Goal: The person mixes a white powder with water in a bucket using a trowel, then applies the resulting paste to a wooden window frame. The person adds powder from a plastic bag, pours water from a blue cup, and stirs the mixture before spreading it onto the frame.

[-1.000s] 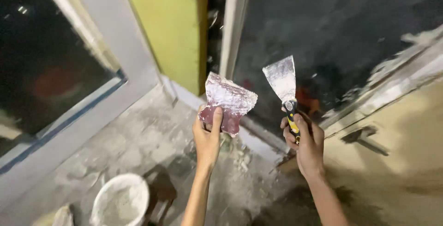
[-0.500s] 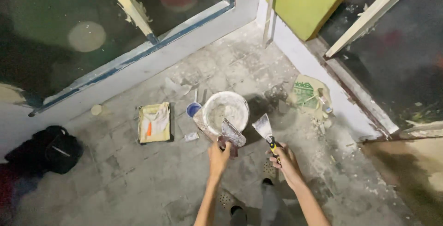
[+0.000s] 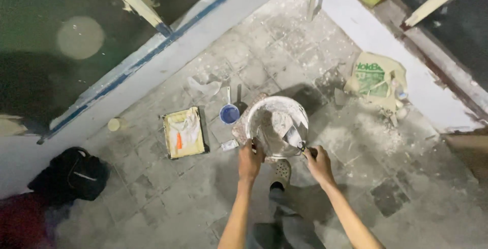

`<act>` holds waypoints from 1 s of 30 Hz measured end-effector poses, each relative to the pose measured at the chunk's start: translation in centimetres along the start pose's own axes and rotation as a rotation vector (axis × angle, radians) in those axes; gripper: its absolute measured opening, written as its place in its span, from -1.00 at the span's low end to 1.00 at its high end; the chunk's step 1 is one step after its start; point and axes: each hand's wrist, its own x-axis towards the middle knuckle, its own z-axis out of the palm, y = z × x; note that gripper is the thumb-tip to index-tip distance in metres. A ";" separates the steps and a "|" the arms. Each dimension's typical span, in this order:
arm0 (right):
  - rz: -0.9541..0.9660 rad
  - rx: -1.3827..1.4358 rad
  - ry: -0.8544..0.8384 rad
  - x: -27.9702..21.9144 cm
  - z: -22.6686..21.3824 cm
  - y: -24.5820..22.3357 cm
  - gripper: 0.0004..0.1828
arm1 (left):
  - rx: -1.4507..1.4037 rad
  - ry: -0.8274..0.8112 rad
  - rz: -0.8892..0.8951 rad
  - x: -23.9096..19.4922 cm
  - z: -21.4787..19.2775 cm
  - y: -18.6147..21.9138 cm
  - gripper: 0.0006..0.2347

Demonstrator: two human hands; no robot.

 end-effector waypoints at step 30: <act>-0.146 -0.927 0.283 -2.1 2.6 -9.8 -0.40 | 0.606 -0.342 0.361 5.0 2.4 -5.8 -0.59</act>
